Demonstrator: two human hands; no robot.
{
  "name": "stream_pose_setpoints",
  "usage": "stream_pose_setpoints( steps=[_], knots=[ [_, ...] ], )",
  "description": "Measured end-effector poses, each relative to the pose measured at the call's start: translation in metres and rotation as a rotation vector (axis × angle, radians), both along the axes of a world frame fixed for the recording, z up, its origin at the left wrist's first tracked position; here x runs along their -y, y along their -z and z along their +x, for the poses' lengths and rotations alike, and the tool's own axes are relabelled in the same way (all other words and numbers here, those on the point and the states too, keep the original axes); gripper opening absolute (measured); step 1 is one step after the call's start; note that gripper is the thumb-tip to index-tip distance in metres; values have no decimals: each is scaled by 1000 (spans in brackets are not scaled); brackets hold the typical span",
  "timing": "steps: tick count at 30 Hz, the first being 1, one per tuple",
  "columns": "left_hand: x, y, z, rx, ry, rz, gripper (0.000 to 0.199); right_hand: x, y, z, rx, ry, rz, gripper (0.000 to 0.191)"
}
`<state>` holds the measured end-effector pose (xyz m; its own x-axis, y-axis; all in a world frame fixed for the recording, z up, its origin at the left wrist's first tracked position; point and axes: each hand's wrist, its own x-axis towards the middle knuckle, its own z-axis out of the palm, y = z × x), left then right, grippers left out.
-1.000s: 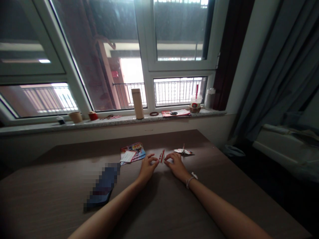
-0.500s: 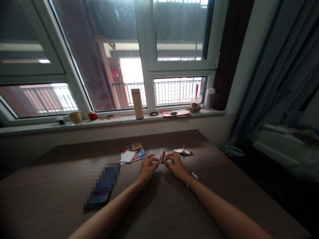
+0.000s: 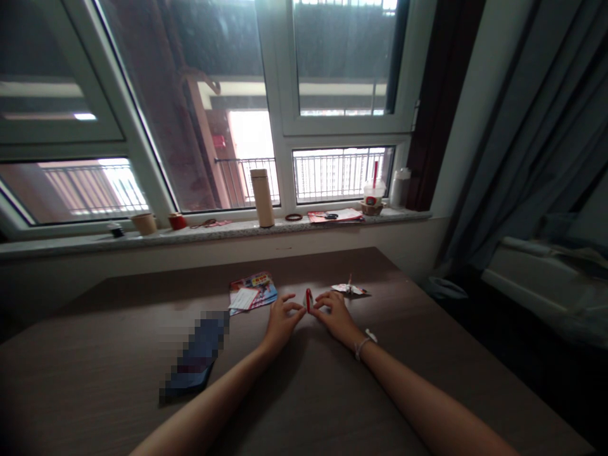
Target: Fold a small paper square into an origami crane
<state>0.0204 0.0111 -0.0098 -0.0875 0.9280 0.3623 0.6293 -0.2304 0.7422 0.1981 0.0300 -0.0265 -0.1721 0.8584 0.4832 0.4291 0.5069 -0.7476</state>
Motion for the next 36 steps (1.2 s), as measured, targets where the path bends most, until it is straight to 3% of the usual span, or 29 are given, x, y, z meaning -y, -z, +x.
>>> stream_pose_setpoints(
  steps=[12, 20, 36],
  knots=[
    [-2, 4, -2, 21, 20, 20, 9, 2, -2, 0, -29, -53, -38, 18],
    [0, 2, -1, 4, 39, -7, 21, 3, -3, 1, -40, 1, -133, 19],
    [-4, 6, -1, -34, 25, -10, 10, 3, -7, 2, -37, -1, -91, 15]
  ],
)
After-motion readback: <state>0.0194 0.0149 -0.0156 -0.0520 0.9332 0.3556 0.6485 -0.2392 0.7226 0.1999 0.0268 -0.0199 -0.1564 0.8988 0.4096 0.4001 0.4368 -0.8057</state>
